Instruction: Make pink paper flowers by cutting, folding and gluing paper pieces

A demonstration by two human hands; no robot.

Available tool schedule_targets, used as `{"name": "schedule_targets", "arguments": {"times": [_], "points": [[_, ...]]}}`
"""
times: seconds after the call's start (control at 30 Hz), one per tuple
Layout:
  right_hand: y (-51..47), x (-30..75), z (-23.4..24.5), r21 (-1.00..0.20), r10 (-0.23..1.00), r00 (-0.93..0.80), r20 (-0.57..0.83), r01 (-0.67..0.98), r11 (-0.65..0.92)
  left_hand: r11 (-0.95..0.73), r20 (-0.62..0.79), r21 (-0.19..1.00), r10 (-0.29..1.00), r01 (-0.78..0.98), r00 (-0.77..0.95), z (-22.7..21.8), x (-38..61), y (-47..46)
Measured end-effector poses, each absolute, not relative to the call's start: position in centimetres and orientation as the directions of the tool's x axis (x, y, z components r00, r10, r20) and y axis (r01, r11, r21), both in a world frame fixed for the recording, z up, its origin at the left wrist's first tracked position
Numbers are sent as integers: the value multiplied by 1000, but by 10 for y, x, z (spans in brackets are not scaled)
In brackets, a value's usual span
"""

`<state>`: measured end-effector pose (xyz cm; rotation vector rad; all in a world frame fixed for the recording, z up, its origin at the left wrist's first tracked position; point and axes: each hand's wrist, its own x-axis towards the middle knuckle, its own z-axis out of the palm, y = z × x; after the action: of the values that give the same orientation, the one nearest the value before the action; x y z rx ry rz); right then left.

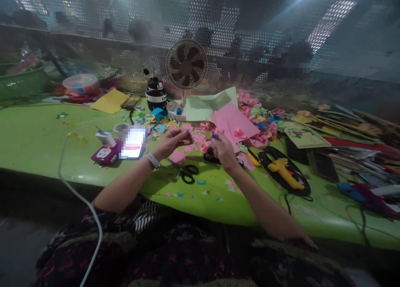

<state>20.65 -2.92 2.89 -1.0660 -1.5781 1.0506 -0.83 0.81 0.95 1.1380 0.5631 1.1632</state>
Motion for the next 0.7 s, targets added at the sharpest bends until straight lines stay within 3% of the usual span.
{"name": "schedule_targets", "arguments": {"times": [0.17, 0.37, 0.53, 0.7], "points": [[-38, 197, 33, -999, 952, -305, 24, -36, 14, 16, 171, 928, 870, -372, 463, 4, 1, 3], [-42, 188, 30, -993, 927, -374, -11, -104, -53, 50, 143, 937, 847, -345, 512, -1, 4, 3], [-38, 188, 27, -965, 967, -253, -24, -248, -89, 72, 94, 925, 908, -374, 409, -3, 6, 2], [-31, 187, 22, -942, 994, -104, -36, -329, -68, 26, 108, 965, 866, -261, 488, -5, 11, -5]]}}
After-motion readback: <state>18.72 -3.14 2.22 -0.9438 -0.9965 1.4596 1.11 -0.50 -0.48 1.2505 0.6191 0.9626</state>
